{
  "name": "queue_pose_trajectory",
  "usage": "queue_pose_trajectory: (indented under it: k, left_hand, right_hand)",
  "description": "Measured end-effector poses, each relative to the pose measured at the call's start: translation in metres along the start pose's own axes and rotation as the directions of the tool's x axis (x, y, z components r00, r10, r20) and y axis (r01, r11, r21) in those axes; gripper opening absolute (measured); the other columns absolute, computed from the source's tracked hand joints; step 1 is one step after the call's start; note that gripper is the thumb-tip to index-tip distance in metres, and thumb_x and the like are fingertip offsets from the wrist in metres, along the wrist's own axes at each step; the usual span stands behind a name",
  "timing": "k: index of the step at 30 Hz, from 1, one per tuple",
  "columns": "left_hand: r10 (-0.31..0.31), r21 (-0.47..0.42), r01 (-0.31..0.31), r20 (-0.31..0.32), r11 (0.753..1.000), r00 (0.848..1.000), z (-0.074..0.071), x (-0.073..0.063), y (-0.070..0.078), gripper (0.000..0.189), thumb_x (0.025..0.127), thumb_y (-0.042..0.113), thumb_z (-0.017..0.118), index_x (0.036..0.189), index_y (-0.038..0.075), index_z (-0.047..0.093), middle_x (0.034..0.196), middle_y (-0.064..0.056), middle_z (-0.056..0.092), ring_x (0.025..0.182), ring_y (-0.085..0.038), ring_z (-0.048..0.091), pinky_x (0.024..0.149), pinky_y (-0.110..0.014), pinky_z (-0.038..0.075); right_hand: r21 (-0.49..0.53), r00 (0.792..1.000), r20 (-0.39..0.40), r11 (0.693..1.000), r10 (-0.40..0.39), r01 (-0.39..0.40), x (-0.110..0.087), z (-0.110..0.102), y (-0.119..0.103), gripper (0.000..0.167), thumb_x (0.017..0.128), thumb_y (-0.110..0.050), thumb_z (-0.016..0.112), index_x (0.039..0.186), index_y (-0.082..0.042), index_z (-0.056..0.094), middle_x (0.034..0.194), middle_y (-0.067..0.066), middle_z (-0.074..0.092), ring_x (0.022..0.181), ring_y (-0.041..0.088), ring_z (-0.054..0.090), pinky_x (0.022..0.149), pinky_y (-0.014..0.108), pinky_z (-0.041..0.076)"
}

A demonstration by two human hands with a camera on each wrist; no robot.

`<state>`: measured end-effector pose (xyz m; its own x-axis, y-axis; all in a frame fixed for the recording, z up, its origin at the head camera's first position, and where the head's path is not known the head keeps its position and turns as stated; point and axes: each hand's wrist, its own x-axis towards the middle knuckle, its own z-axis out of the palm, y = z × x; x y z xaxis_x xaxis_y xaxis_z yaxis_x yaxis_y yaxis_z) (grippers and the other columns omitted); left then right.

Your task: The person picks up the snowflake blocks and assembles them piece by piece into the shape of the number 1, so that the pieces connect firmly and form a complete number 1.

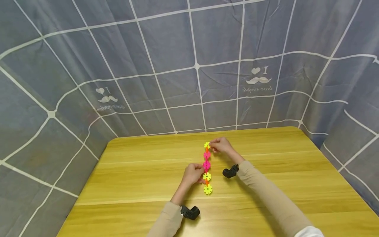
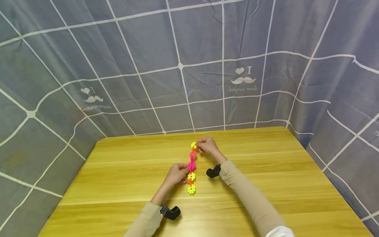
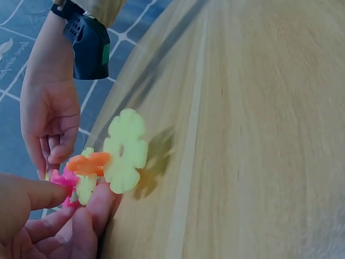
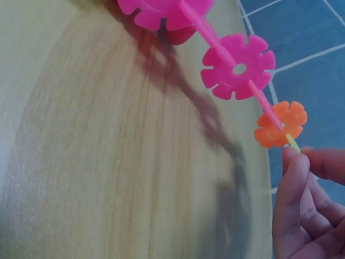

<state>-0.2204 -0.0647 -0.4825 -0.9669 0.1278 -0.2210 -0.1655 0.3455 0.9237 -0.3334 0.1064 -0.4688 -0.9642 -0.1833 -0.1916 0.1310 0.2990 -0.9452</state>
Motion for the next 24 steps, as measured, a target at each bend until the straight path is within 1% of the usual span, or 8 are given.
queue_pose_trajectory:
  k: [4,9,14,17,19,21,23,24]
  left_hand:
    - [0.021,0.062,-0.019,-0.035,0.998,0.999,0.001,-0.001,-0.001,0.028,0.094,0.012,0.055,0.113,-0.008,0.064,0.06,-0.001,0.055,0.041,-0.005,0.056,0.043,-0.017,0.046]
    - [0.033,0.122,-0.025,-0.062,0.992,0.998,0.003,-0.001,0.0,0.023,0.093,0.011,0.056,0.105,-0.004,0.068,0.058,-0.002,0.058,0.039,-0.006,0.054,0.041,-0.019,0.046]
    - [0.027,0.126,-0.02,-0.054,0.992,0.998,0.002,-0.002,0.003,0.021,0.093,0.013,0.056,0.098,-0.002,0.069,0.066,-0.003,0.062,0.04,-0.007,0.056,0.042,-0.021,0.049]
    - [0.029,0.124,-0.024,-0.041,0.992,0.999,0.0,-0.003,0.004,0.022,0.095,0.015,0.055,0.098,-0.003,0.068,0.069,-0.003,0.061,0.041,-0.007,0.057,0.043,-0.022,0.049]
    - [0.035,0.126,-0.03,-0.038,0.992,0.999,-0.001,-0.003,0.004,0.024,0.097,0.016,0.054,0.099,-0.004,0.068,0.07,-0.004,0.06,0.041,-0.008,0.057,0.043,-0.022,0.049]
    - [0.048,0.145,-0.04,-0.049,0.989,0.998,-0.005,-0.003,0.004,0.026,0.097,0.017,0.053,0.102,-0.004,0.068,0.069,-0.006,0.061,0.042,-0.009,0.058,0.043,-0.021,0.049]
    - [0.091,0.192,-0.077,-0.066,0.978,0.994,-0.012,-0.003,0.004,0.028,0.098,0.018,0.052,0.107,-0.004,0.067,0.07,-0.011,0.064,0.045,-0.015,0.06,0.044,-0.022,0.048]
    - [0.122,0.22,-0.103,-0.075,0.97,0.99,-0.017,-0.002,0.005,0.029,0.099,0.018,0.051,0.111,-0.004,0.066,0.075,-0.013,0.067,0.049,-0.018,0.063,0.046,-0.025,0.049]
  right_hand:
    - [-0.023,1.0,-0.023,1.0,0.004,-0.005,0.002,0.003,0.003,0.031,0.092,-0.008,0.06,0.117,0.011,0.06,0.068,0.0,0.063,0.05,0.003,0.053,0.05,0.015,0.046]
    - [-0.072,0.999,-0.044,0.997,0.002,-0.006,0.002,0.006,0.004,0.026,0.092,-0.006,0.06,0.112,0.009,0.064,0.068,0.003,0.065,0.048,0.004,0.052,0.049,0.016,0.046]
    - [-0.097,0.999,-0.049,0.995,-0.012,0.007,0.002,0.01,0.003,0.024,0.092,-0.008,0.062,0.11,0.008,0.064,0.069,0.005,0.065,0.047,0.004,0.051,0.048,0.016,0.046]
    - [-0.106,0.999,-0.047,0.994,-0.023,0.018,0.002,0.01,0.004,0.025,0.092,-0.01,0.062,0.11,0.008,0.064,0.07,0.005,0.066,0.048,0.004,0.052,0.049,0.016,0.046]
    - [-0.134,0.998,-0.053,0.99,-0.039,0.032,0.001,0.009,0.004,0.026,0.092,-0.013,0.062,0.11,0.006,0.064,0.073,0.007,0.068,0.05,0.004,0.054,0.049,0.017,0.046]
    - [-0.199,0.996,-0.061,0.979,-0.069,0.056,-0.002,0.004,0.005,0.028,0.094,-0.017,0.061,0.111,0.004,0.063,0.078,0.011,0.071,0.054,0.007,0.057,0.05,0.018,0.047]
    - [-0.31,0.989,-0.067,0.945,-0.133,0.106,-0.007,-0.005,0.003,0.031,0.095,-0.022,0.059,0.114,0.002,0.063,0.086,0.013,0.072,0.058,0.013,0.061,0.053,0.022,0.048]
    - [-0.375,0.981,-0.072,0.916,-0.179,0.14,-0.01,-0.011,0.003,0.033,0.095,-0.024,0.059,0.117,0.001,0.062,0.09,0.014,0.072,0.062,0.016,0.064,0.056,0.025,0.05]
